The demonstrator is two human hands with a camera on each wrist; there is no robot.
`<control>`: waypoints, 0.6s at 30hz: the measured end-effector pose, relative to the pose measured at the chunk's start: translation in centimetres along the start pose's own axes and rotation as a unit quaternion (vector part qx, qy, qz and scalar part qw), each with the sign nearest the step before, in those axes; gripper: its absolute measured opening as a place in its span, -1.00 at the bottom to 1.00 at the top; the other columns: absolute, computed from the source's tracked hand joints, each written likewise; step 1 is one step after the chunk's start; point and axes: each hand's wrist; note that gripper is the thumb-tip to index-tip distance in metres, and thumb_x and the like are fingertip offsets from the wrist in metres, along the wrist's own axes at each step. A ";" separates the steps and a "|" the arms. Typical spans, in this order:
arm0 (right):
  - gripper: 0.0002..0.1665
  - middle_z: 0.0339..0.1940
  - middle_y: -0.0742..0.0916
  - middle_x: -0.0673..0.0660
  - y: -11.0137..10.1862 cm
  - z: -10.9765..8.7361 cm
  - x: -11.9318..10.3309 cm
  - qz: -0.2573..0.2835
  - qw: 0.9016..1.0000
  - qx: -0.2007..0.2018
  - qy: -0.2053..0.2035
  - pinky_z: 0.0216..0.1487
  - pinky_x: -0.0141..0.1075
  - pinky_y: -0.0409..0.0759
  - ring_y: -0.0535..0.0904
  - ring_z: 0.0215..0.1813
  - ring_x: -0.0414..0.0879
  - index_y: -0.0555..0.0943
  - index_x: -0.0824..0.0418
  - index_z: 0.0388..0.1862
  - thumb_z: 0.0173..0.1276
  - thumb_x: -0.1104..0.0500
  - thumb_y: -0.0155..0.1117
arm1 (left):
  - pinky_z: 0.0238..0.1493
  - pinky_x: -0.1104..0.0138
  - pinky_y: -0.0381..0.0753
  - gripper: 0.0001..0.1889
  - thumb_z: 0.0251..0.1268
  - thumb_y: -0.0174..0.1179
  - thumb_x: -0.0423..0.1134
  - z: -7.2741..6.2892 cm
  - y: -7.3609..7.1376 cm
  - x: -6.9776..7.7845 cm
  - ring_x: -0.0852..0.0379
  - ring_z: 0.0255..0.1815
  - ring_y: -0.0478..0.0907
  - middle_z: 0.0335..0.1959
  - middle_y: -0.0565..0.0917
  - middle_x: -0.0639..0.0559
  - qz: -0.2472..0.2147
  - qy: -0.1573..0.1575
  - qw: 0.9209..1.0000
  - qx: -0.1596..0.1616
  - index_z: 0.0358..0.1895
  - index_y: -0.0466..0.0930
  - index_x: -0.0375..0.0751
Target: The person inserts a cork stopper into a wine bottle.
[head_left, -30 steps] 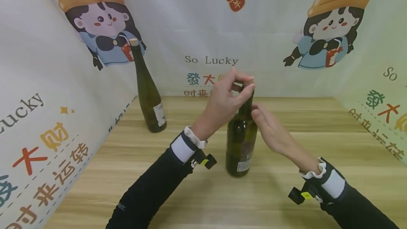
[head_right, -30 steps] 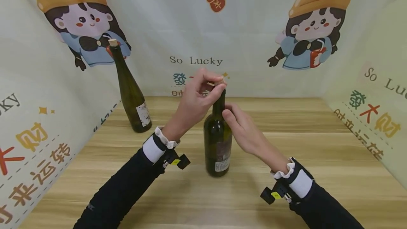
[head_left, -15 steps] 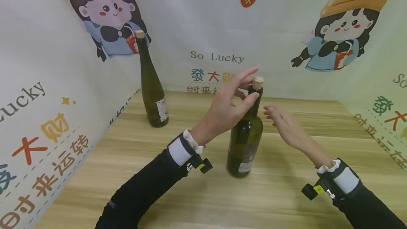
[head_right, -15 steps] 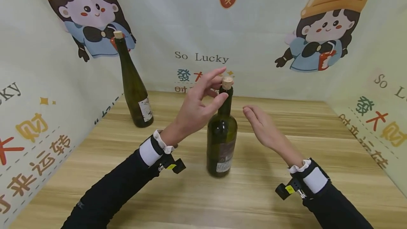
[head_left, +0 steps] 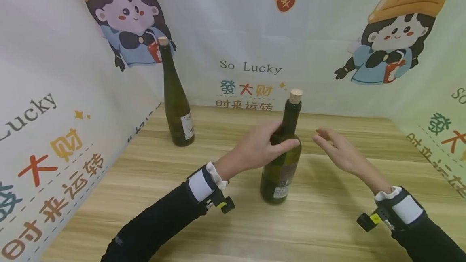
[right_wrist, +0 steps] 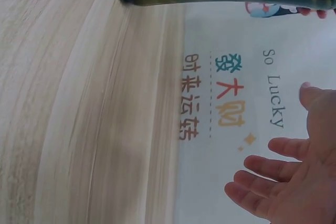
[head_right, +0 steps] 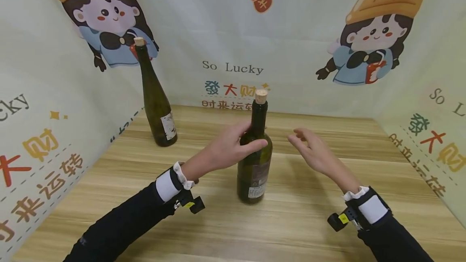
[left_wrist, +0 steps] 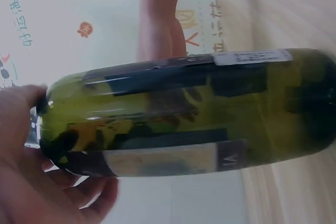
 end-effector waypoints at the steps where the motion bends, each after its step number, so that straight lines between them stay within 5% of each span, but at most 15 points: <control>1: -0.25 0.30 0.42 0.43 0.0 -0.1 0.2 -0.006 1.000 0.001 -0.001 0.18 0.22 0.37 0.37 0.28 0.33 0.19 0.37 0.40 0.52 -0.18 -0.21 | -0.24 0.37 0.63 -0.58 0.22 0.14 0.22 -0.2 0.1 -0.2 0.30 -0.19 0.60 -0.18 0.61 0.20 0.002 -0.006 1.000 -0.010 -0.04 0.44 0.04; 8: -0.24 0.31 0.39 0.48 -0.1 -0.9 1.2 -0.036 0.999 -0.002 -0.001 0.14 0.21 0.43 0.34 0.28 0.38 0.22 0.39 0.39 0.49 -0.15 -0.09 | -0.10 0.31 0.59 -0.19 -0.09 0.29 0.36 -1.1 0.6 -1.0 0.31 -0.07 0.54 -0.04 0.53 0.24 0.037 -0.030 0.998 -0.037 0.23 0.24 0.10; 18: -0.20 0.32 0.36 0.52 -0.4 -1.7 2.8 -0.082 0.997 -0.008 0.009 0.11 0.29 0.38 0.41 0.18 0.46 0.22 0.44 0.37 0.45 -0.16 -0.01 | -0.08 0.27 0.58 -0.10 -0.14 0.29 0.39 -2.3 -0.3 -1.2 0.28 -0.01 0.52 0.02 0.51 0.24 0.038 -0.071 0.996 -0.026 0.31 0.19 0.14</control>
Point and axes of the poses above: each hand's wrist, its own z-axis towards the middle knuckle, its own y-axis out of the palm, x = y × z
